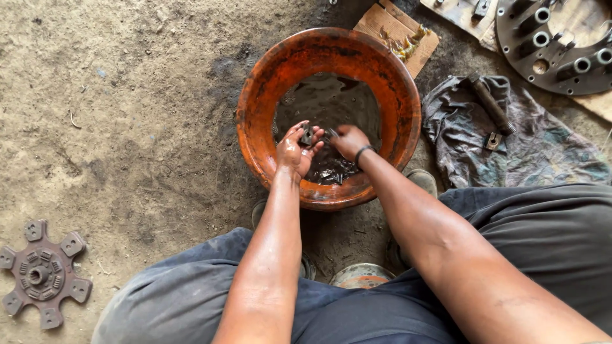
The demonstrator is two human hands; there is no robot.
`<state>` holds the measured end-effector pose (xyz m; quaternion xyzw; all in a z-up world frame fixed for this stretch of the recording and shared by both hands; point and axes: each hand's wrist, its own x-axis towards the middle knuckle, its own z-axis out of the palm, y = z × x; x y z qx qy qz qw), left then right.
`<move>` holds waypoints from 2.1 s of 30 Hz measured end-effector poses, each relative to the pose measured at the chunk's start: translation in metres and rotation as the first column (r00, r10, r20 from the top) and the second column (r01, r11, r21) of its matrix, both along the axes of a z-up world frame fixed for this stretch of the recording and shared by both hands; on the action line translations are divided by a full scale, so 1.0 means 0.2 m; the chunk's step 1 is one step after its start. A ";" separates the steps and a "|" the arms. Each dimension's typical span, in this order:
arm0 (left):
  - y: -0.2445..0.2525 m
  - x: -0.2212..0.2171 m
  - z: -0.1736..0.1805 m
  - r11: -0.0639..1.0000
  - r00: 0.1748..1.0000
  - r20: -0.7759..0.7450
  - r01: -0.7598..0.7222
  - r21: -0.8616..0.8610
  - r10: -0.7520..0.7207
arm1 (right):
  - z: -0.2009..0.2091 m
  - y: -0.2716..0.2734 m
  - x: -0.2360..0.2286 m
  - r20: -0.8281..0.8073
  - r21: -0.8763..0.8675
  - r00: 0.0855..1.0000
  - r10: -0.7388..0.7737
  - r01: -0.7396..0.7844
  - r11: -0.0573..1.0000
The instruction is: The person sits on the ground and washes small metal mechanical parts by hand in a red basin filled with dark liquid. They repeatedly submerge, rub, and rinse the parts, occasionally lifting them to inspect before returning them to the basin.
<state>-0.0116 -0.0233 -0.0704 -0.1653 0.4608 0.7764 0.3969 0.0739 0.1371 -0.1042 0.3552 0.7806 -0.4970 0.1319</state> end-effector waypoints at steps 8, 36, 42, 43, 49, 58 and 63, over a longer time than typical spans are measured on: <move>0.06 -0.02 -0.24 0.983 0.983 0.004 -0.181 -0.007 0.181 | 0.34 -0.24 -0.14 -0.431 0.354 0.872 0.230 -0.071 0.932; 0.23 0.17 0.11 0.962 0.978 -0.153 -0.170 -0.216 0.139 | 0.59 -0.14 -0.08 0.018 0.454 0.997 0.081 -0.081 0.887; 0.10 0.03 -0.04 0.940 0.977 -0.018 -0.211 -0.268 0.214 | 0.48 -0.33 -0.01 -0.168 0.390 0.959 0.229 -0.148 0.909; 0.10 0.04 -0.04 0.936 0.987 -0.041 -0.158 -0.314 0.153 | 0.47 -0.31 -0.02 -0.129 0.391 0.976 0.175 -0.112 0.913; 0.24 0.19 -0.11 0.996 0.992 -0.108 -0.077 -0.042 0.072 | 0.45 -0.10 -0.03 -0.168 0.419 0.982 -0.090 0.154 0.895; 0.17 0.02 -0.04 0.973 0.979 0.007 -0.203 -0.112 0.205 | 0.41 -0.28 -0.07 -0.298 0.370 0.954 0.028 0.089 0.925; 0.25 0.21 -0.05 0.960 0.995 -0.096 -0.026 -0.279 -0.001 | 0.36 -0.04 -0.09 -0.236 0.431 0.966 -0.103 0.199 0.880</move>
